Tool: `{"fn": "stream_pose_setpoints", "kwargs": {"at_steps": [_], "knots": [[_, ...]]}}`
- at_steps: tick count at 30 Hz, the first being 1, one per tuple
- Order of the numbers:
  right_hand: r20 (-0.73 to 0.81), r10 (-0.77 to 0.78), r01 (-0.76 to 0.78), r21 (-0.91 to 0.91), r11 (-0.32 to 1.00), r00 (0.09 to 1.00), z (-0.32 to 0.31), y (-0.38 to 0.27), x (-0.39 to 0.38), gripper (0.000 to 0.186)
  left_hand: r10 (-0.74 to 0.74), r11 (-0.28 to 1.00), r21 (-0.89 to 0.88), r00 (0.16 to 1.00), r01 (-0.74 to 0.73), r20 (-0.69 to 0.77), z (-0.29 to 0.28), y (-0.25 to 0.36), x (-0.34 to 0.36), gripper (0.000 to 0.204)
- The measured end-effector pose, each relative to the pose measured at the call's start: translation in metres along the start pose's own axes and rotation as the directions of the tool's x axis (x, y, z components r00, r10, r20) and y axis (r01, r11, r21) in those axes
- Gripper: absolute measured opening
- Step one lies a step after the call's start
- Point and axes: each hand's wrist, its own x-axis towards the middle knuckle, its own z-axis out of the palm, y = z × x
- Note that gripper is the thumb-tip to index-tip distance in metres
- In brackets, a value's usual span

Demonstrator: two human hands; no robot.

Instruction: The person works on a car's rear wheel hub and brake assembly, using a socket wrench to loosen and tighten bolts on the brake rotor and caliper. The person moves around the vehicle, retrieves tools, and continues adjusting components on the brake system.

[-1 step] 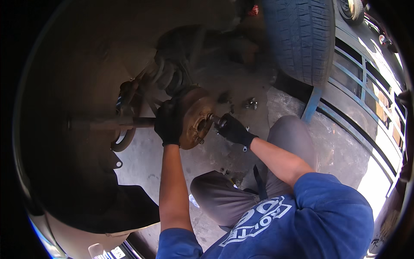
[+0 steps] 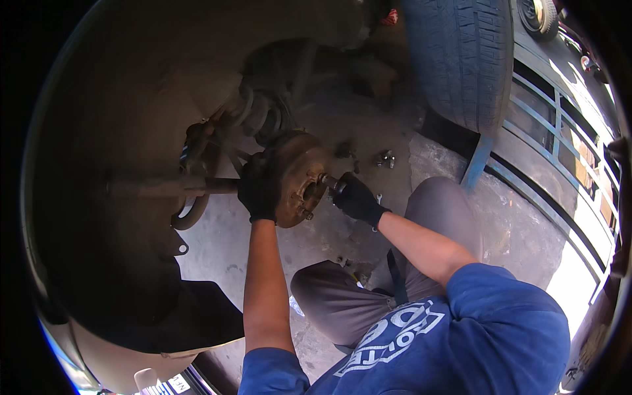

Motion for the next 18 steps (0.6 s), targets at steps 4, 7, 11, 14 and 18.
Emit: {"fn": "stream_pose_setpoints", "kwargs": {"at_steps": [4,7,11,14,18], "knots": [[-0.123,-0.552,0.352,-0.652,0.671,0.825,0.006,0.010,0.011,0.030,-0.143,0.990,-0.007,0.988,0.143,0.064,-0.010,0.017,0.002,0.046],[-0.103,-0.519,0.428,-0.442,0.788,0.849,0.018,0.048,0.026,0.033,-0.153,0.988,-0.024,0.988,0.153,0.032,-0.013,0.024,0.006,0.047],[0.006,-0.168,0.156,0.338,0.928,0.986,0.070,0.089,0.021,0.036,-0.147,0.986,-0.062,0.984,0.154,0.102,-0.012,0.017,0.014,0.047],[0.574,0.093,-0.433,0.493,0.755,0.814,0.102,0.070,-0.032,0.035,-0.163,0.966,-0.161,0.961,0.201,0.222,-0.014,0.007,0.018,0.045],[0.761,-0.151,-0.697,0.641,0.322,0.631,0.054,-0.014,-0.059,0.043,-0.079,0.973,-0.196,0.975,0.121,0.207,-0.016,0.001,0.020,0.041]]}}
